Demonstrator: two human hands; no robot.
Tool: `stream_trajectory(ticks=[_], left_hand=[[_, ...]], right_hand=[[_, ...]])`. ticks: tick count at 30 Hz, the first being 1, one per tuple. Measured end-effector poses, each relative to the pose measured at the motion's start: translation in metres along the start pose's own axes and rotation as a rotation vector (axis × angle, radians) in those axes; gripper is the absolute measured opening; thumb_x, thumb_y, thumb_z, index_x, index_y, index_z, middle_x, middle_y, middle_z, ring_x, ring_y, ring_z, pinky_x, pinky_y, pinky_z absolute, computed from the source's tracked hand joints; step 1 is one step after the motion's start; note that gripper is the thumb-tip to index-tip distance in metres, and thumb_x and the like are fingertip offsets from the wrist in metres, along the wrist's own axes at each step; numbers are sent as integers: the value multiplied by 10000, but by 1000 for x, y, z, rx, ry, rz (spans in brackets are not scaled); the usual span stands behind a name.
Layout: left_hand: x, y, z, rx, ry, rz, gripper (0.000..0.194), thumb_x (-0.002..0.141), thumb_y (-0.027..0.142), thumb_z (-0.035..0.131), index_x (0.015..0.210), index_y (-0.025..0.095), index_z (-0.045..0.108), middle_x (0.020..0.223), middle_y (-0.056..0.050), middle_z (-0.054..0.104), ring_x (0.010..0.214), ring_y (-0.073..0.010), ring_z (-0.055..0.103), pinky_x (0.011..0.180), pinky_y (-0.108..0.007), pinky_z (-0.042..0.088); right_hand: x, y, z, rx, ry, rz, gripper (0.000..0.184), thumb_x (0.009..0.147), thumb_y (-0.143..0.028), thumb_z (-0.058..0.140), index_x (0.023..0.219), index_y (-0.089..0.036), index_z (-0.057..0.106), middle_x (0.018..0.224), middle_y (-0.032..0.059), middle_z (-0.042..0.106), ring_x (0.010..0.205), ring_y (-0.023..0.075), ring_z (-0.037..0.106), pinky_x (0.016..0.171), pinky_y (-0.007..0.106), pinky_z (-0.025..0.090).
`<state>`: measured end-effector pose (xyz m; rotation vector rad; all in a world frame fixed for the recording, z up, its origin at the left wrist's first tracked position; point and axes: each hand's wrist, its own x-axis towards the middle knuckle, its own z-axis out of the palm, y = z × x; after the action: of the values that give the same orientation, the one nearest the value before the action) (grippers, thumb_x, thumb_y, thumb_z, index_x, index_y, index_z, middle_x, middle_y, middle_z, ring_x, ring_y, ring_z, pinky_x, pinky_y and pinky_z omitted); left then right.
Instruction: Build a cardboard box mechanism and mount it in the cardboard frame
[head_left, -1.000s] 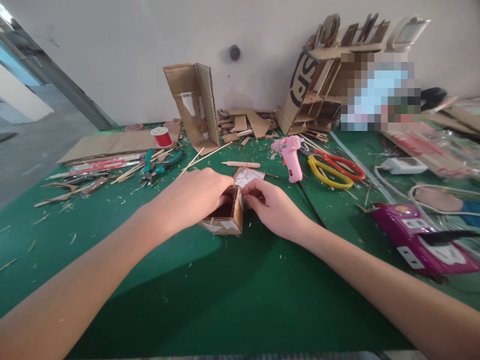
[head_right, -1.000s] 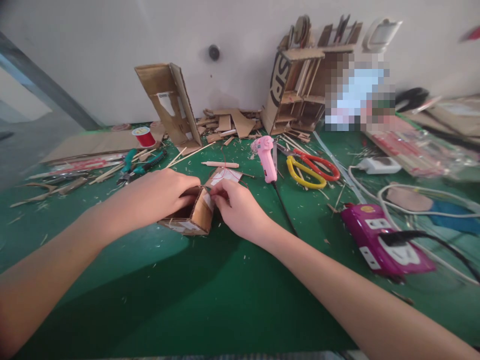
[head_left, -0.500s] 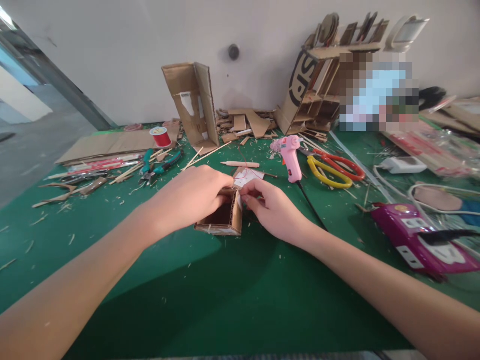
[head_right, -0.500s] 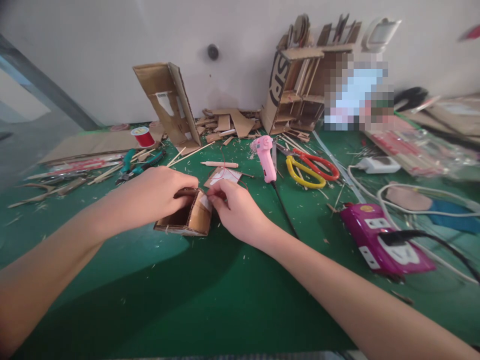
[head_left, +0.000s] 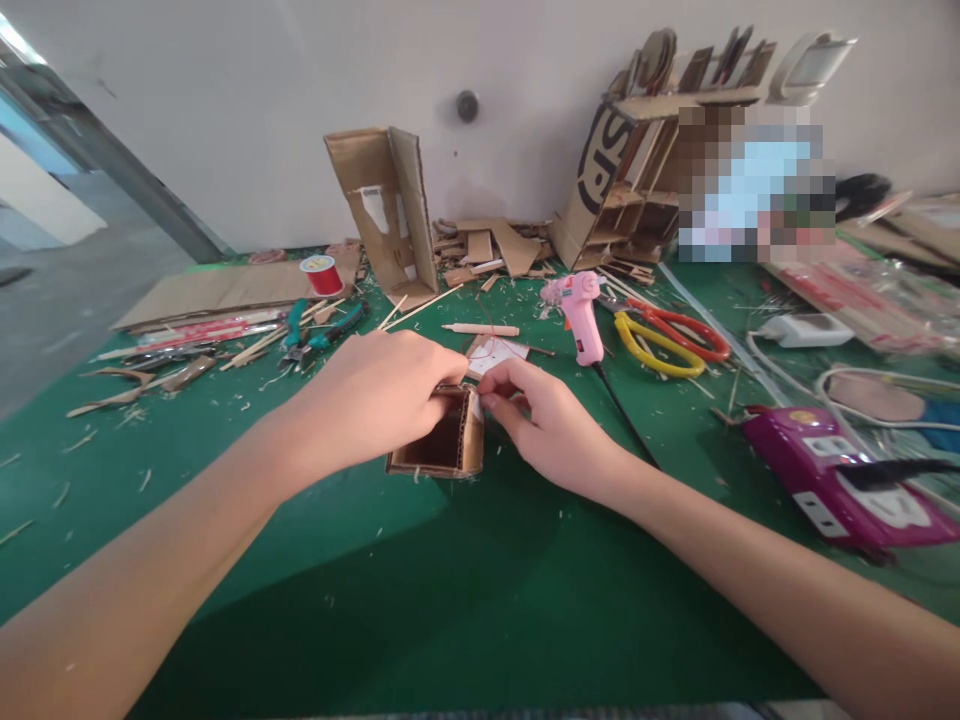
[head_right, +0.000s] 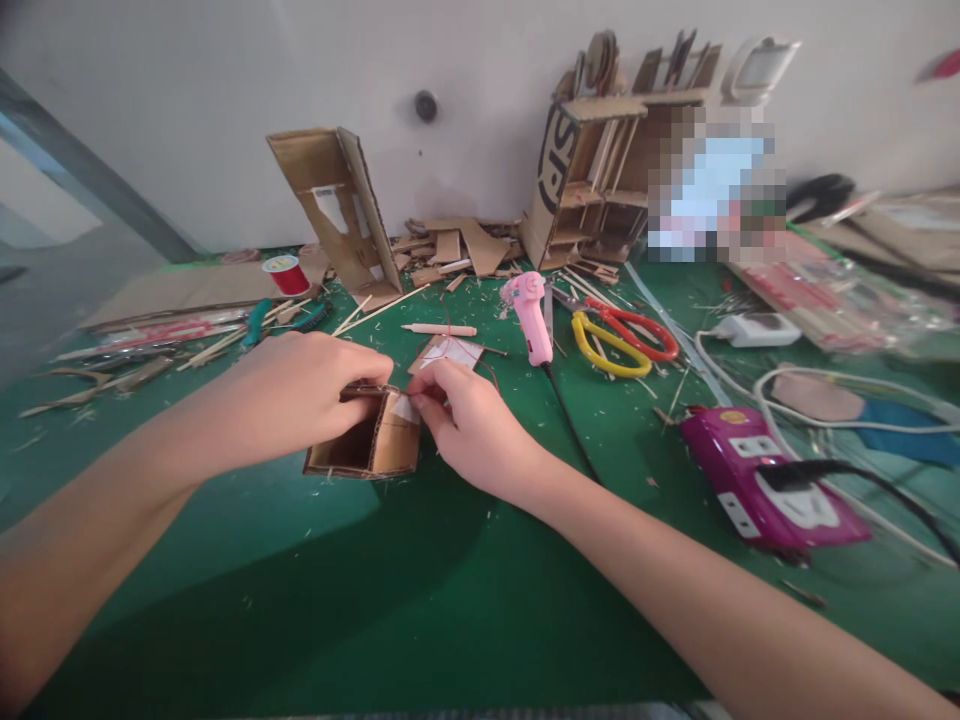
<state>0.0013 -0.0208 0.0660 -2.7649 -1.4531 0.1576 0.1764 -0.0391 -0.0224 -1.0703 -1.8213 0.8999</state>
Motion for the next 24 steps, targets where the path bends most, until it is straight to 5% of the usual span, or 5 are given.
stream_trajectory(ticks=[5, 11, 24], left_hand=[[1, -2, -1, -28, 2, -23, 136, 732, 145, 475, 623, 208, 426, 597, 7, 543, 513, -153, 437, 500, -293, 233], [11, -10, 6, -155, 88, -62, 158, 823, 196, 497, 666, 199, 510, 699, -15, 659, 583, -158, 558, 518, -275, 289], [8, -26, 1, -90, 19, 71, 213, 892, 339, 520, 729, 207, 559, 718, -6, 656, 638, -160, 583, 531, -267, 303]], right_hand=[[-6, -4, -5, -19, -42, -73, 97, 893, -194, 479, 977, -190, 528, 978, 70, 612, 901, 188, 591, 779, 360, 523], [-10, 1, -4, -322, -64, -233, 838, 783, -398, 720, 1466, -213, 272, 1511, 173, 355, 1418, 355, 304, 1099, 584, 373], [-8, 6, 3, -404, -50, -246, 766, 810, -320, 729, 1444, -223, 309, 1450, 154, 463, 1365, 348, 412, 1068, 573, 430]])
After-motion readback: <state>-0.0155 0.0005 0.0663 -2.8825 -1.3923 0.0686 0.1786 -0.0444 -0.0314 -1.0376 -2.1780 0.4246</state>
